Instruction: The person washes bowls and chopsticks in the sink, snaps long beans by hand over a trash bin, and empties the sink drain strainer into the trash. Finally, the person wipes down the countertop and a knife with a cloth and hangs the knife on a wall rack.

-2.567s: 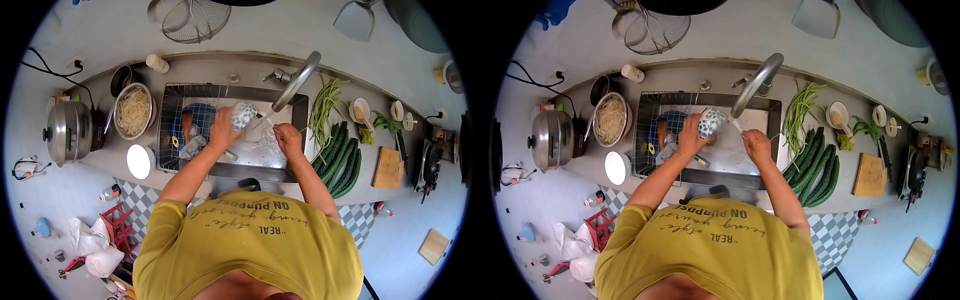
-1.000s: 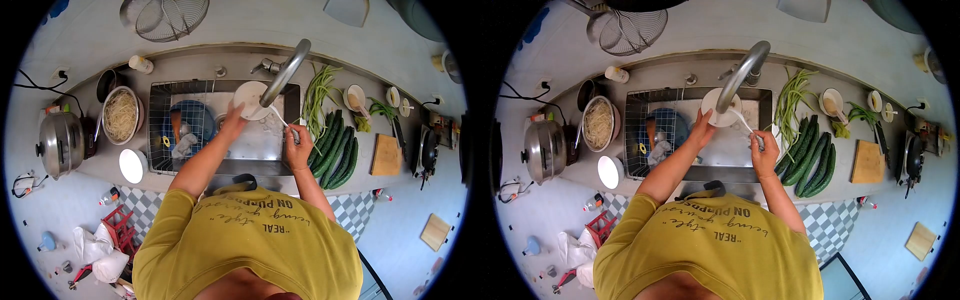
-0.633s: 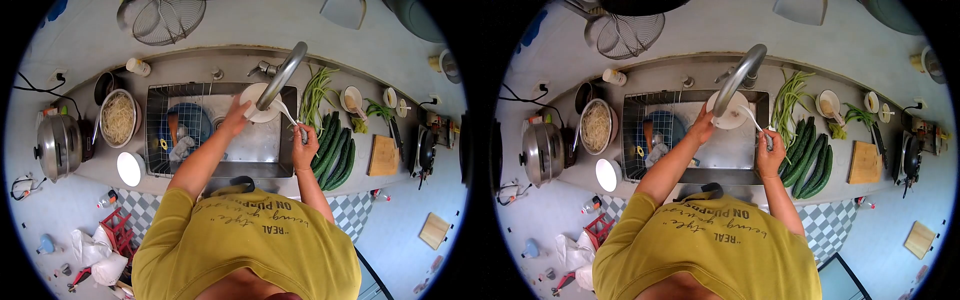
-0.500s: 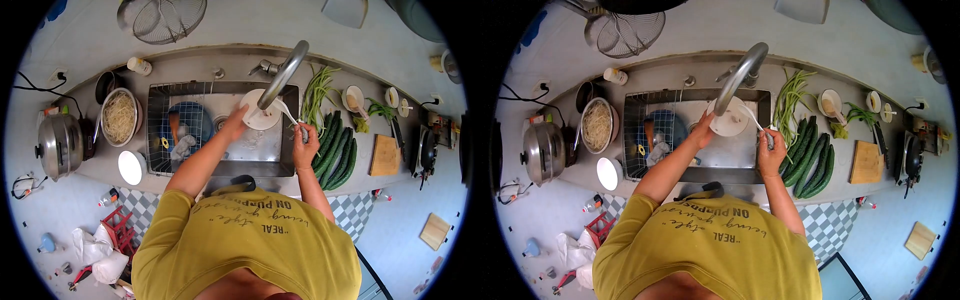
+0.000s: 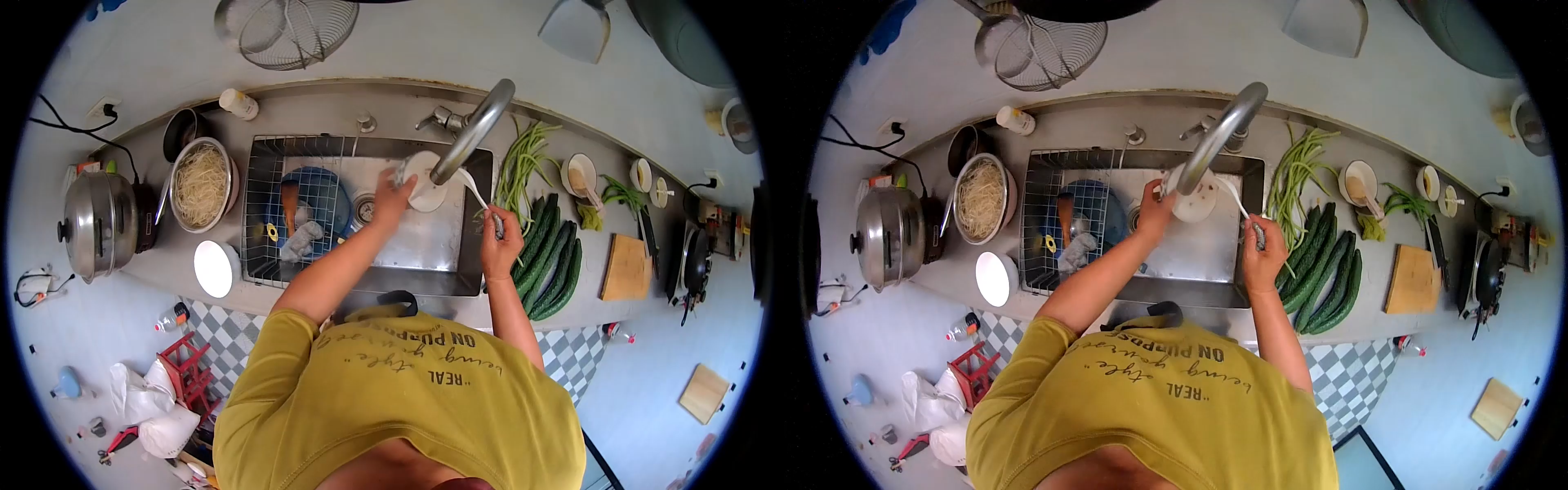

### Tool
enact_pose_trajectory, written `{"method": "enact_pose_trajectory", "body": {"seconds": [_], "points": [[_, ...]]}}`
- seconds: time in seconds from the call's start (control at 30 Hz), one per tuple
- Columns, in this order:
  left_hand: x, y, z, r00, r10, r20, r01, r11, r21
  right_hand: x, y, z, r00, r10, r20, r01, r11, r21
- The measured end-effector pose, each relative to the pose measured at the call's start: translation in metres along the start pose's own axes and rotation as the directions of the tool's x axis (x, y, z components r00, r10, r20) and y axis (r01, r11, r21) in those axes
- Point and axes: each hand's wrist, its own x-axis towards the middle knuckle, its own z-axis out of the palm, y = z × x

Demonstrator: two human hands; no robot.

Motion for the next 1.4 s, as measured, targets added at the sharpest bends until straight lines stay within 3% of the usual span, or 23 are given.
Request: {"method": "enact_pose_trajectory", "body": {"seconds": [0.03,0.1,0.13,0.2,0.23,0.27,0.37,0.4,0.5,0.6,0.7,0.8,0.9,1.07,1.17,1.23,1.3,1.33,1.37,1.4], "points": [[0.006,-0.013,-0.006,0.974,0.218,-0.067,-0.203,0.962,0.185,0.004,0.000,0.003,0.995,-0.094,0.028,0.094,0.996,0.010],[0.025,-0.054,-0.024,0.779,0.623,-0.067,-0.491,0.674,0.552,0.014,0.005,0.010,0.958,-0.276,0.075,0.275,0.961,0.032],[0.002,-0.032,-0.027,0.766,0.642,-0.035,-0.496,0.625,0.602,0.017,0.011,0.019,0.953,-0.292,0.078,0.290,0.956,0.033],[-0.007,-0.028,-0.042,0.752,0.655,0.065,-0.514,0.523,0.679,0.018,0.012,0.038,0.982,0.094,0.167,-0.121,0.979,0.162],[-0.013,-0.026,-0.048,0.746,0.656,0.114,-0.521,0.469,0.713,0.019,0.012,0.047,0.933,0.278,0.230,-0.326,0.922,0.209],[-0.018,-0.022,-0.053,0.761,0.638,0.119,-0.497,0.456,0.738,0.020,0.025,0.061,0.904,0.336,0.264,-0.405,0.870,0.281],[-0.007,-0.051,-0.070,0.800,0.598,-0.040,-0.454,0.649,0.610,0.023,0.056,0.114,0.693,0.602,0.395,-0.687,0.388,0.614],[0.004,-0.071,-0.079,0.866,0.490,-0.102,-0.370,0.764,0.528,0.025,0.079,0.135,0.706,0.572,0.418,-0.681,0.388,0.621],[0.010,-0.095,-0.087,0.934,0.311,-0.175,-0.260,0.929,0.265,0.044,0.053,0.164,0.679,0.539,0.498,-0.682,0.212,0.700],[-0.013,-0.073,-0.088,0.989,-0.098,-0.107,0.110,0.989,0.104,0.055,0.099,0.226,0.728,0.484,0.486,-0.650,0.261,0.713],[-0.018,-0.075,-0.089,0.982,-0.185,-0.020,0.182,0.976,-0.122,0.074,0.071,0.234,0.704,0.499,0.506,-0.699,0.359,0.618],[-0.021,-0.067,-0.089,0.970,-0.236,0.052,0.241,0.952,-0.186,0.087,0.052,0.235,0.737,0.472,0.483,-0.675,0.477,0.563],[-0.018,-0.062,-0.087,0.958,-0.244,0.152,0.280,0.912,-0.300,0.094,0.046,0.236,0.803,0.405,0.436,-0.582,0.691,0.429],[-0.013,-0.051,-0.082,0.953,-0.179,0.244,0.247,0.926,-0.287,0.080,0.042,0.226,0.832,0.364,0.419,-0.545,0.679,0.492],[-0.010,-0.049,-0.077,0.960,-0.166,0.226,0.224,0.938,-0.264,0.043,0.072,0.227,0.961,0.252,0.111,-0.275,0.853,0.444],[-0.005,-0.052,-0.072,0.966,-0.155,0.209,0.210,0.938,-0.275,0.019,0.033,0.188,0.831,0.335,0.444,-0.537,0.693,0.481],[-0.007,-0.051,-0.063,0.975,-0.171,0.141,0.203,0.945,-0.258,-0.020,0.060,0.191,0.695,0.246,0.676,-0.479,0.859,0.180],[-0.010,-0.045,-0.055,0.979,-0.187,0.082,0.201,0.951,-0.236,-0.044,0.079,0.194,0.715,0.014,0.699,-0.149,0.980,0.133],[-0.011,-0.041,-0.049,0.980,-0.199,0.021,0.199,0.956,-0.214,-0.062,0.089,0.192,0.650,-0.208,0.731,0.204,0.974,0.096],[0.000,-0.062,-0.052,0.986,-0.164,-0.019,0.155,0.958,-0.240,-0.064,0.071,0.177,0.600,-0.149,0.786,0.134,0.987,0.085]]}}
